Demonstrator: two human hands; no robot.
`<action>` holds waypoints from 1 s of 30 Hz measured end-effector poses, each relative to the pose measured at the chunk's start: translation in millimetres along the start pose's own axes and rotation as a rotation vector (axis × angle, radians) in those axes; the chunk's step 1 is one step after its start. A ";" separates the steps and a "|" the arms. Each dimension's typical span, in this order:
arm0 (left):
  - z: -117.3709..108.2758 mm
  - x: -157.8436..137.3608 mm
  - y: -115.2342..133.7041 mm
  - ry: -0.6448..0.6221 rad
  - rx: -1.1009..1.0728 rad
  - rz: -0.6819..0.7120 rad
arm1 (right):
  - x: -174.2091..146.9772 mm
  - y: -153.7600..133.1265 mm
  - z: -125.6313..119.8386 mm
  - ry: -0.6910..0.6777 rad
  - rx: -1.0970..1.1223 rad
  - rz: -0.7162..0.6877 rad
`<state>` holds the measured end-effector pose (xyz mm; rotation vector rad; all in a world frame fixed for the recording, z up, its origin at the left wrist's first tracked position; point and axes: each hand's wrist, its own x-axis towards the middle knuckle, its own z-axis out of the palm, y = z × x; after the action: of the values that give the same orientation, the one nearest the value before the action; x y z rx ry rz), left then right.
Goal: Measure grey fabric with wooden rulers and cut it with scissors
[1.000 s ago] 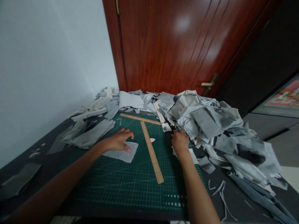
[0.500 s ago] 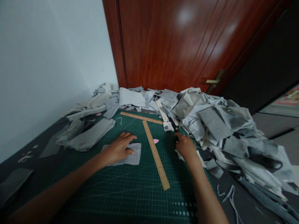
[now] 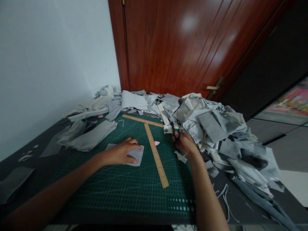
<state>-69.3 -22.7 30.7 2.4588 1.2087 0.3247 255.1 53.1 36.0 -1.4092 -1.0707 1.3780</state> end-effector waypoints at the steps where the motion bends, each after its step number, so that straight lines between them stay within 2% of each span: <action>1: 0.3 -0.2 -0.7 -0.001 0.004 0.005 | -3.7 -0.5 11.9 -0.032 0.061 -0.004; 5: 2.1 0.4 -3.2 0.005 0.011 -0.005 | -19.7 1.9 50.4 -0.134 0.265 -0.032; 8: 0.7 0.9 -0.9 -0.014 0.013 -0.054 | -29.1 5.8 59.2 -0.293 0.643 0.004; 10: -1.3 0.2 2.2 -0.019 0.033 -0.062 | -31.7 9.6 60.4 -0.366 0.809 0.007; 18: -0.5 -6.8 7.1 -0.053 0.137 -0.025 | -42.4 28.4 84.9 -0.276 0.684 -0.214; 21: -2.6 -9.9 5.6 -0.084 0.099 -0.004 | -65.4 28.7 83.6 -0.288 0.616 -0.285; 24: -5.1 -10.3 1.1 -0.102 0.023 0.024 | -105.6 33.5 70.7 -0.317 0.448 -0.377; 26: -4.9 -8.0 -3.2 -0.105 -0.003 0.036 | -140.4 42.4 61.0 -0.333 0.365 -0.360; 30: -1.9 -1.1 -8.0 -0.142 -0.017 0.055 | -214.4 75.0 50.8 -0.435 0.385 -0.108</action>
<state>-76.3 -18.7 28.9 2.4580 1.0778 0.1713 201.0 -172.4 17.1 -0.7817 -1.0568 1.7456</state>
